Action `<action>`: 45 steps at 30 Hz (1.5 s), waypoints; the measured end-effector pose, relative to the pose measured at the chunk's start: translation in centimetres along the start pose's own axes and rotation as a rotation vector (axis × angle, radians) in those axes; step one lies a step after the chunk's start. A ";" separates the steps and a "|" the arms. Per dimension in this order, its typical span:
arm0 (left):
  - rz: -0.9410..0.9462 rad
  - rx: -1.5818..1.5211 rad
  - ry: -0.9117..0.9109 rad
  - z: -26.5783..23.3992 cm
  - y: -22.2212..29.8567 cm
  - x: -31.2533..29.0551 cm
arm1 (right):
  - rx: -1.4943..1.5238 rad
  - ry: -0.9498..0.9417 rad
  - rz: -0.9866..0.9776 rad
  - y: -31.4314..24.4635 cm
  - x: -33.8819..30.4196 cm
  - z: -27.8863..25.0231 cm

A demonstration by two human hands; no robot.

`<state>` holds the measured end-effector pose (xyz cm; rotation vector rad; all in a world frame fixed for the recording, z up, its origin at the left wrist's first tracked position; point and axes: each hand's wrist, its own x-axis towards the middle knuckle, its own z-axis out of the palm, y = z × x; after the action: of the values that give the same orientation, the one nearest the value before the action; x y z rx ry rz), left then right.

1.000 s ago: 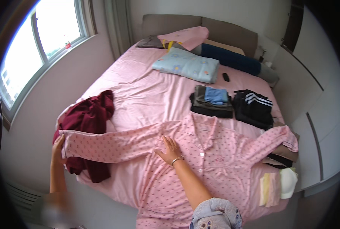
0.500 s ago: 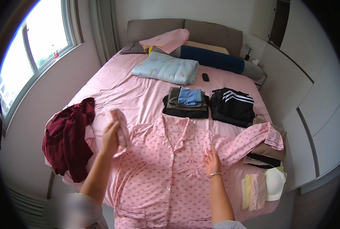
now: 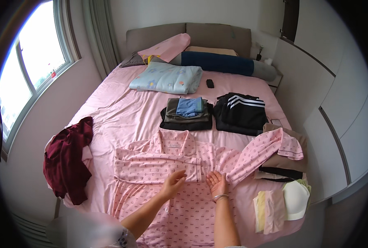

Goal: The person folds a dark gray t-shirt and places it on a stack. Then they unfold, smooth, and fold a brown collared shirt, placing it on the same stack. Finally, they unfold, smooth, and fold a pink patterned pajama top, adding it to the stack.

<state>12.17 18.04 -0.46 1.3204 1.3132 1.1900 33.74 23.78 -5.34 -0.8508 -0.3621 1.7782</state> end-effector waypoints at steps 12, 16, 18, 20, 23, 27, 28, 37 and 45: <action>0.060 0.250 0.943 -24.5 -7.9 -5.9 | -1.352 0.169 -0.180 1.2 3.0 5.7; -0.041 -0.165 0.842 -24.2 -7.0 -4.4 | -0.980 -0.080 -0.449 0.9 4.7 6.9; -0.101 -0.093 0.834 -24.3 -8.6 -4.4 | -1.003 0.001 -0.541 -0.4 4.0 6.9; -0.198 0.003 0.793 -23.0 -7.6 -3.6 | -1.209 0.296 -0.636 -0.5 4.8 2.9; -0.257 -0.021 0.746 -24.2 -7.9 -2.9 | -1.060 0.327 -0.151 -1.1 4.3 3.0; -0.443 0.080 0.655 -25.4 -5.8 -0.7 | -1.090 0.203 -0.274 -1.5 6.3 2.8; -0.501 0.103 0.600 -25.4 -5.4 -0.3 | -1.058 0.185 -0.287 -1.8 6.5 3.1; -0.127 0.269 0.883 -24.1 -10.7 1.0 | -1.229 0.127 -0.479 -1.6 8.4 3.1; -0.269 0.237 0.689 -25.6 -8.8 0.8 | -1.273 0.553 -0.275 -2.3 10.6 3.0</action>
<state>-14.39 18.34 -5.68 0.8614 2.1030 1.3813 31.49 34.81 -5.76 -1.9782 -1.2041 0.8361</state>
